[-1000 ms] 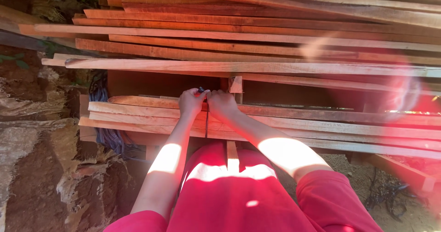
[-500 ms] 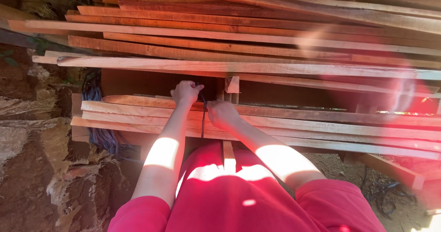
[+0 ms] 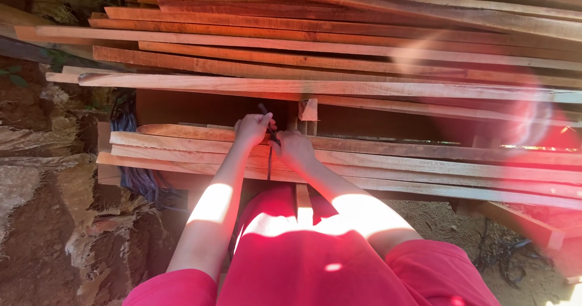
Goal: Bundling several wooden planks together using plastic straps.
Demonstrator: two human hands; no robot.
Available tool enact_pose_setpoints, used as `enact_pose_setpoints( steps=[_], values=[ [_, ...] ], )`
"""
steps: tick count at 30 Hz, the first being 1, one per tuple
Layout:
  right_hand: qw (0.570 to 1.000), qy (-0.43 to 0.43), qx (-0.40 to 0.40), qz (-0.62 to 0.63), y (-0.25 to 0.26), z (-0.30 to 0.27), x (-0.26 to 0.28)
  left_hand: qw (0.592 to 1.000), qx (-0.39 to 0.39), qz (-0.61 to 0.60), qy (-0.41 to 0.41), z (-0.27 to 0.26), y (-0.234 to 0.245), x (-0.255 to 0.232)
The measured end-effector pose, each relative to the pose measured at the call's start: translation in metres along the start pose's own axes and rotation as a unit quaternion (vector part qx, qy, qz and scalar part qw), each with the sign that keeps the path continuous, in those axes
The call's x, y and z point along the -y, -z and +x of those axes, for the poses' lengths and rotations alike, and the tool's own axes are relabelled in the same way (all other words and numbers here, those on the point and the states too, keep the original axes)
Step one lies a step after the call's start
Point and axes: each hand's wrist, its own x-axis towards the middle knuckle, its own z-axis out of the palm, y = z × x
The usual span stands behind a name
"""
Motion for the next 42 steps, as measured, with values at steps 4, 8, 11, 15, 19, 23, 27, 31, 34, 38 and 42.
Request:
enact_pose_setpoints(
  steps=[4, 8, 11, 15, 19, 23, 27, 31, 34, 38, 42],
  values=[
    [0.997, 0.011, -0.042, -0.056, -0.005, 0.000, -0.003, 1.000, -0.015, 0.010, -0.011, -0.018, 0.014, -0.018],
    [0.996, 0.056, -0.062, -0.036, -0.008, -0.002, -0.009, 0.999, -0.019, 0.027, 0.030, -0.024, 0.012, -0.034],
    [0.992, 0.098, -0.075, -0.036, -0.009, 0.000, -0.007, 0.997, -0.023, 0.038, 0.056, -0.013, 0.009, -0.034],
    [0.990, 0.121, -0.076, -0.012, -0.007, -0.002, -0.012, 0.997, -0.027, 0.016, 0.064, -0.008, 0.006, -0.031],
    [0.993, 0.097, -0.071, -0.012, 0.001, -0.008, -0.003, 0.999, -0.036, 0.017, 0.002, -0.012, 0.008, -0.015],
    [0.989, 0.016, -0.057, 0.135, 0.002, 0.000, -0.013, 0.991, -0.083, 0.046, -0.093, -0.024, 0.017, -0.008],
    [0.983, -0.044, -0.055, 0.171, 0.002, 0.014, -0.011, 0.979, -0.118, 0.046, -0.158, -0.030, 0.015, -0.013],
    [0.969, -0.142, 0.093, 0.179, -0.017, 0.035, -0.031, 0.971, -0.164, 0.018, -0.175, -0.015, 0.000, -0.002],
    [0.969, -0.148, 0.128, 0.149, -0.045, 0.036, -0.051, 0.960, -0.187, -0.023, -0.205, -0.008, -0.017, -0.001],
    [0.963, -0.173, 0.154, 0.136, -0.032, 0.042, -0.044, 0.950, -0.222, 0.005, -0.219, -0.011, -0.008, -0.010],
    [0.969, -0.157, 0.148, 0.122, -0.019, 0.033, -0.031, 0.961, -0.185, -0.006, -0.208, -0.025, -0.002, 0.000]
  ],
)
